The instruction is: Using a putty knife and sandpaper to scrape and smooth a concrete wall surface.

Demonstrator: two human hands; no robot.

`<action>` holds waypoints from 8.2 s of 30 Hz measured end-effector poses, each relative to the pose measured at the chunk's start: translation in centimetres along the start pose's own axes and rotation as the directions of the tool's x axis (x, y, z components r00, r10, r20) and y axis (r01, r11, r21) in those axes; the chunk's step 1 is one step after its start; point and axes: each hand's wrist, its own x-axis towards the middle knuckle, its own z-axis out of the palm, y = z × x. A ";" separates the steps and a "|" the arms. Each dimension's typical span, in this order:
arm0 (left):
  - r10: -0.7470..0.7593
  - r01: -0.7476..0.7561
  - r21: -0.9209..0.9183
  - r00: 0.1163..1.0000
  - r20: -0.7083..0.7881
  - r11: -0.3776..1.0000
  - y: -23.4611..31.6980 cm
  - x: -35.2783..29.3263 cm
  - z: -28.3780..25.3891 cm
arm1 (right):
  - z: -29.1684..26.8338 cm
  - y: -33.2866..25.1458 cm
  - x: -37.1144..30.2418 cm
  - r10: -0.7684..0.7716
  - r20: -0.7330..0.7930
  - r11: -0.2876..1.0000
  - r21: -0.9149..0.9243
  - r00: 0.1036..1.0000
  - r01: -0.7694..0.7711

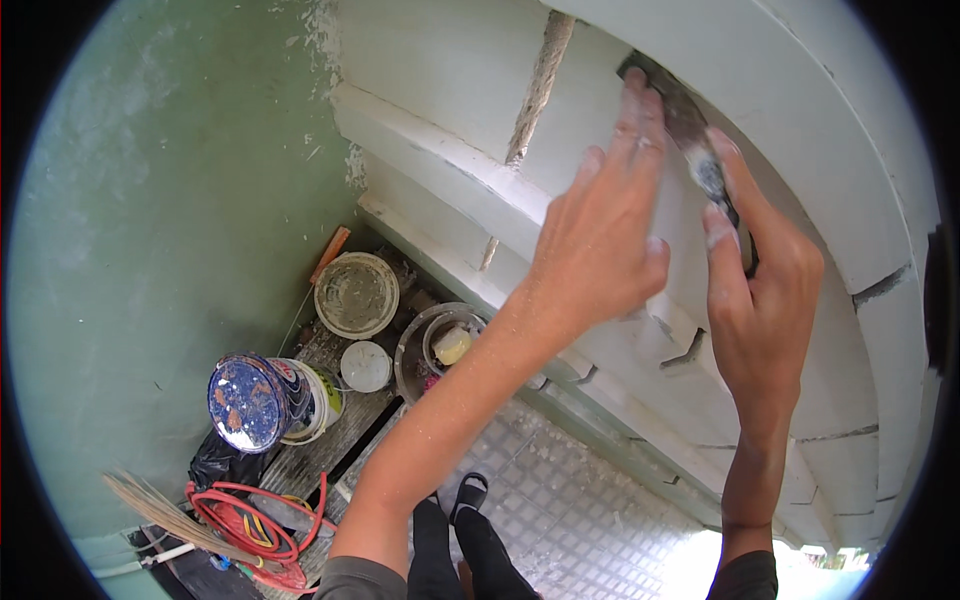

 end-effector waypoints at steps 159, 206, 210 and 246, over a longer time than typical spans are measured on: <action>0.147 -0.151 0.097 0.988 0.047 0.984 2.8 -1.5 4.3 | -6.3 3.4 -4.7 0.082 0.001 0.997 0.009 0.997 -0.082; 0.142 -0.148 0.051 0.984 0.106 0.988 2.1 -1.7 2.7 | -5.1 4.2 -4.5 -0.004 -0.113 0.999 0.034 0.994 0.008; 0.140 -0.142 0.014 0.986 0.089 0.990 2.1 -1.7 2.5 | -3.9 2.7 -2.6 -0.004 -0.109 1.000 -0.013 0.994 0.003; 0.059 -0.059 0.000 0.998 -0.012 0.998 0.8 -1.8 1.1 | -2.5 2.2 -2.3 0.009 -0.103 0.999 -0.044 0.995 -0.014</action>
